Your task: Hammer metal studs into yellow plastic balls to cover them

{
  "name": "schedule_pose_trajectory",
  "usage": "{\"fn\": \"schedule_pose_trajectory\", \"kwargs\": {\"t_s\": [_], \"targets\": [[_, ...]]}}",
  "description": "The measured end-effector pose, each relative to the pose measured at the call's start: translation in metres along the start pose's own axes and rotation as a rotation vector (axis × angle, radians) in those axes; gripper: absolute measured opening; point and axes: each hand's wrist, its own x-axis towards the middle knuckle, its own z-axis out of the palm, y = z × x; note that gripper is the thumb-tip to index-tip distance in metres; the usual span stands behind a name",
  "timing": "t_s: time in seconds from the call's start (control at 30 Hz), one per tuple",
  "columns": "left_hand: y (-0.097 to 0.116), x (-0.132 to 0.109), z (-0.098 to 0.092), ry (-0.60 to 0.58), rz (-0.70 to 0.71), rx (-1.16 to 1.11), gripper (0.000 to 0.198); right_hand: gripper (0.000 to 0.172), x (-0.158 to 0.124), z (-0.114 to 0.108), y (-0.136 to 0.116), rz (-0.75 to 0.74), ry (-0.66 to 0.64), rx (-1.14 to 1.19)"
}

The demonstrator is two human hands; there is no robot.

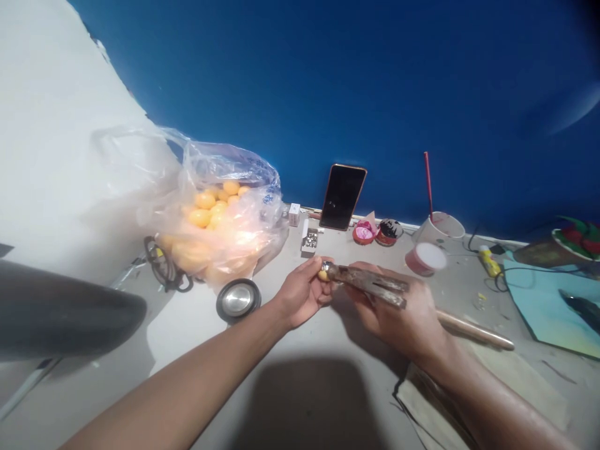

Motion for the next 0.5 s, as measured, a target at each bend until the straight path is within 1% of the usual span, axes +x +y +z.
{"fn": "schedule_pose_trajectory", "kwargs": {"t_s": [0.17, 0.3, 0.37, 0.43, 0.5], "targets": [[0.0009, -0.0008, 0.0003, -0.043, -0.018, 0.000, 0.023, 0.019, 0.0002, 0.0004, 0.0023, 0.019, 0.080, -0.003], [0.0021, -0.0014, 0.0000, -0.031, -0.036, -0.009, 0.019, 0.020, 0.0004, 0.0009, 0.0024, 0.022, 0.013, 0.000], [0.0023, -0.0019, -0.0002, -0.035, -0.013, -0.018, 0.021, 0.019, 0.0000, 0.0003, 0.0020, 0.021, 0.022, 0.003], [0.0021, -0.0030, 0.0002, -0.058, 0.010, -0.020, 0.026, 0.019, -0.0003, -0.0012, 0.0015, 0.024, 0.056, -0.002], [0.0013, -0.0045, 0.0013, -0.072, 0.036, 0.003, 0.032, 0.019, -0.0003, -0.0023, 0.0006, 0.026, 0.059, -0.005]]}}
